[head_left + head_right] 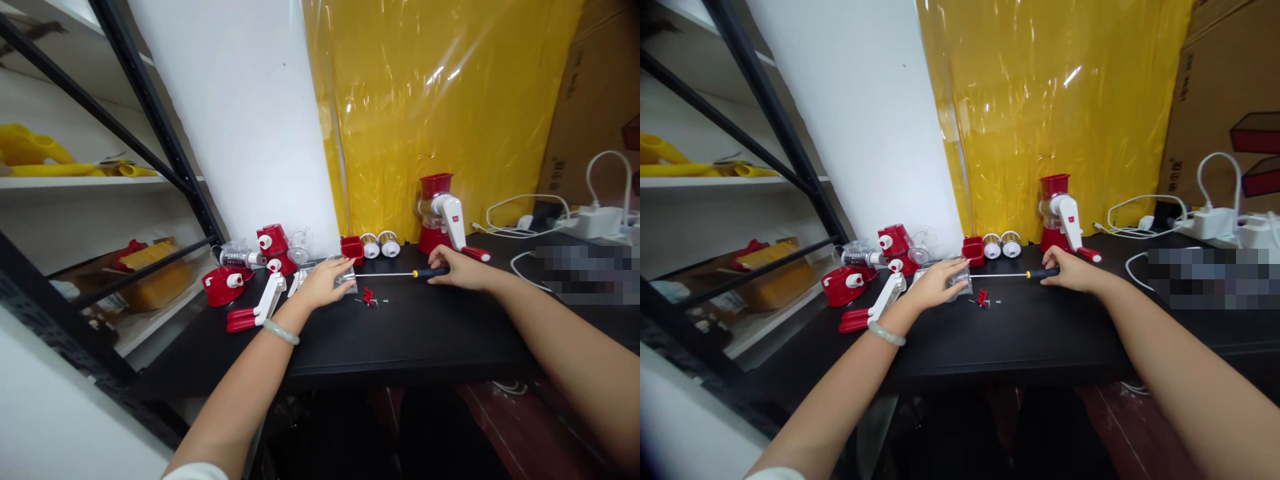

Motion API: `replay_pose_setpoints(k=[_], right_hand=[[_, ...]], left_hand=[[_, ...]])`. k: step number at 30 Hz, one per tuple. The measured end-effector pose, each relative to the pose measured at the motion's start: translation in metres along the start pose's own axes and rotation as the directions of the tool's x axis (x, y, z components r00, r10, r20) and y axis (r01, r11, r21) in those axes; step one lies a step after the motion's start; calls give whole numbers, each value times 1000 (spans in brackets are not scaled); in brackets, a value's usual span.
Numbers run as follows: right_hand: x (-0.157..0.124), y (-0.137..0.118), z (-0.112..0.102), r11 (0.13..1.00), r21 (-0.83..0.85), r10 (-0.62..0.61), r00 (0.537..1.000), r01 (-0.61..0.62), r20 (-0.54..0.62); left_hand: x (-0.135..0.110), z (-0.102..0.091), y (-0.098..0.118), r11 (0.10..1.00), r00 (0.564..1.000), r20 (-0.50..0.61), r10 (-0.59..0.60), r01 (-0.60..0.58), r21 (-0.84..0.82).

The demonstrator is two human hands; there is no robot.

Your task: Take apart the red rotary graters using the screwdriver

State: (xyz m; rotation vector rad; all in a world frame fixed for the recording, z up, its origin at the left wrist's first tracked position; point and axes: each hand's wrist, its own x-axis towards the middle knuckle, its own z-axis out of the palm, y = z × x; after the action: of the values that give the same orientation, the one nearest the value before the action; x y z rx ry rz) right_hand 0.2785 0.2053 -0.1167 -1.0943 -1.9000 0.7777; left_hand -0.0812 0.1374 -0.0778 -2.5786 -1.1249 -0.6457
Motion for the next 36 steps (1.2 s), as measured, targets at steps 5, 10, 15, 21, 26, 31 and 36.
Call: replay_pose_setpoints(k=[5, 10, 15, 21, 26, 31, 36], right_hand=[[0, -4, -5, 952, 254, 189, 981, -173, -42], [4, -14, 0, 825, 534, 326, 927, -185, -183], [3, -28, -1, 597, 786, 412, 901, -158, -132], [0, -23, 9, 688, 616, 535, 842, -385, -72], [0, -17, 13, 823, 385, 502, 852, -419, -147], [-2, -26, 5, 679, 709, 360, 928, -190, -96], [0, -29, 6, 579, 804, 340, 937, -137, -86]], left_hand=[[2, -2, 2, 1000, 1000, 1, 12, -12, -12], [2, -3, 2, 1000, 1000, 10, 8, -8, -14], [2, -3, 1, 1000, 1000, 15, 7, -7, -19], [2, -2, 0, 999, 1000, -3, 18, -18, -35], [2, 0, -2, 999, 1000, -15, 19, -19, -50], [1, 0, -3, 998, 1000, -5, 17, -18, -54], [2, 0, -4, 998, 1000, -14, 24, -25, -63]])
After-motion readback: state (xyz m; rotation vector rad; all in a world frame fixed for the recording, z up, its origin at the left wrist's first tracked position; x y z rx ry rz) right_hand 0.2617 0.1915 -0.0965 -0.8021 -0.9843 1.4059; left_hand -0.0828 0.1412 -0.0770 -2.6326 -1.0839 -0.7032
